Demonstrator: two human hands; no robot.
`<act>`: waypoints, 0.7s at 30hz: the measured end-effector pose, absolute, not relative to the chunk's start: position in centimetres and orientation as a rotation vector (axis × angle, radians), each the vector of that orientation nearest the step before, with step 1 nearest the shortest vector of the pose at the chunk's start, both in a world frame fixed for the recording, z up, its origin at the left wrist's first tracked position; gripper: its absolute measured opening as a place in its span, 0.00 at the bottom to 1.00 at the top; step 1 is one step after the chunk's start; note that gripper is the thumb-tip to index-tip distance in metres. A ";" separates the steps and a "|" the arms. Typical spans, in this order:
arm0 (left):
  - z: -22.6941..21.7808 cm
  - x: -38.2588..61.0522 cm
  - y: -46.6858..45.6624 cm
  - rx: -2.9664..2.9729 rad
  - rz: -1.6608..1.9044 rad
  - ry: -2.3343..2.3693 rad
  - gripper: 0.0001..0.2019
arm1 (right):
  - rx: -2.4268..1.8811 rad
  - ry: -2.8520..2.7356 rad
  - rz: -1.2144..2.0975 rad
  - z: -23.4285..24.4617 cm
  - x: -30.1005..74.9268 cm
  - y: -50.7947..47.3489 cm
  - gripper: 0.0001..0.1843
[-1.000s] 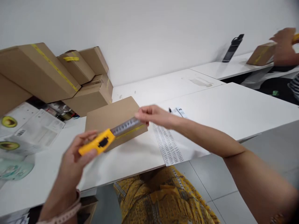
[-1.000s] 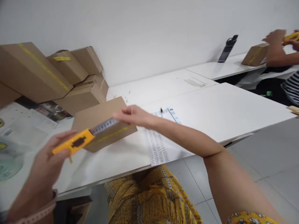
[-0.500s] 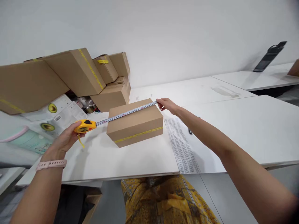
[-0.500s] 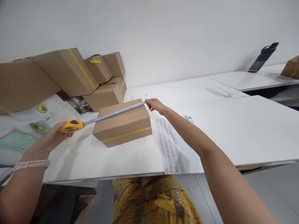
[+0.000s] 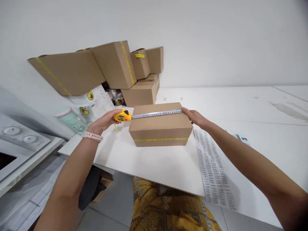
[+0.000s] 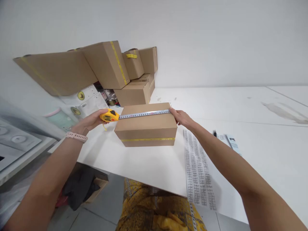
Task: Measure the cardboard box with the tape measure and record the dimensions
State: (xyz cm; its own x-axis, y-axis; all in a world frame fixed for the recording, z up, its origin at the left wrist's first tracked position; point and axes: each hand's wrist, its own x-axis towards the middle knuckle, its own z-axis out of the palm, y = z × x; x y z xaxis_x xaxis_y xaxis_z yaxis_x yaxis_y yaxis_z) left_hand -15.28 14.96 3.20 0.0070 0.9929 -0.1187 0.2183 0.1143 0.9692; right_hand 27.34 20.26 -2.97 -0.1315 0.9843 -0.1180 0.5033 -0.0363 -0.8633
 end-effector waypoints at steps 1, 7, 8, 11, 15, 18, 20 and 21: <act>3.1 -15.3 15.0 1.286 1.000 1.402 0.25 | -1.569 -1.682 1.090 -3.1 27.3 20.3 0.38; 2.6 -15.4 15.0 1.302 1.005 1.373 0.24 | -1.490 -1.779 1.004 -2.6 27.1 20.4 0.31; 2.5 -15.4 15.0 1.308 0.999 1.372 0.25 | -1.500 -1.789 0.987 -2.4 27.0 20.3 0.29; 2.6 -15.4 14.8 1.338 0.978 1.385 0.26 | -1.553 -1.824 0.935 -1.6 26.6 20.0 0.25; 4.7 -15.0 13.4 1.407 0.925 1.414 0.25 | -1.624 -1.890 0.853 -0.6 26.8 20.0 0.22; 6.6 -13.4 10.2 1.463 0.854 1.391 0.27 | -1.631 -1.855 0.763 0.9 27.4 20.4 0.21; 6.7 -11.0 7.0 1.445 0.809 1.303 0.30 | -1.514 -1.784 0.698 2.2 27.4 20.9 0.20; 6.3 -9.5 5.2 1.392 0.776 1.212 0.32 | -1.439 -1.764 0.666 2.8 27.1 21.3 0.19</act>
